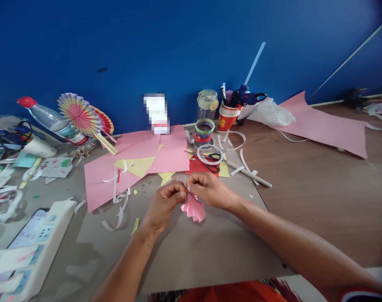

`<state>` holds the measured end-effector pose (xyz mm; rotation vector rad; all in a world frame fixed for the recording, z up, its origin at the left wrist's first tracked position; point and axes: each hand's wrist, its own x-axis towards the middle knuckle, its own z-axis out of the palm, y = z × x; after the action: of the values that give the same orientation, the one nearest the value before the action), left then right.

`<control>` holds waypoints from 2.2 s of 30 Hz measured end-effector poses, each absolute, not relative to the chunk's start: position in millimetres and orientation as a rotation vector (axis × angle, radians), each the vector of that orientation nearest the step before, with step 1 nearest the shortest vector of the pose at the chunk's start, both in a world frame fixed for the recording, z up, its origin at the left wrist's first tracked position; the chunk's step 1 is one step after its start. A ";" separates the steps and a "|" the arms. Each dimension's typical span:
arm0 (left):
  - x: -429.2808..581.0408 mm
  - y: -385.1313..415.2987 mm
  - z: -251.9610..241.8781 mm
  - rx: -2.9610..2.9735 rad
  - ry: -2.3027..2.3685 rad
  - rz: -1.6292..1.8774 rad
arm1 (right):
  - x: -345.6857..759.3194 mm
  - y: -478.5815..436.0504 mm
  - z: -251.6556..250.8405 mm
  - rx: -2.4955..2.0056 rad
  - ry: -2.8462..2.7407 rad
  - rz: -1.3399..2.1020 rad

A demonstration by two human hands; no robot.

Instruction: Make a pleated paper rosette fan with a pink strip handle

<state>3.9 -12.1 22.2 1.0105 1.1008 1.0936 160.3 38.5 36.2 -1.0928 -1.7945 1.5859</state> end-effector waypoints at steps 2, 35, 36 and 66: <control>3.2 -11.6 20.5 1.182 1.218 1.164 | 160.6 39.0 34.5 -1.068 -1.789 1.595; -8.6 -14.1 19.1 2.113 1.492 0.804 | 170.3 65.1 16.4 -0.921 -1.112 2.017; -7.8 -14.5 21.4 2.095 1.471 0.817 | 170.2 65.0 16.0 -0.922 -1.108 2.024; -4.6 -16.0 29.3 0.866 0.972 1.210 | 166.0 58.0 29.7 -0.806 -0.942 2.054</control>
<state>-4.6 -16.0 29.3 0.8656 0.9718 1.2104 166.0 58.0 29.7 -0.8057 -0.9422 2.0541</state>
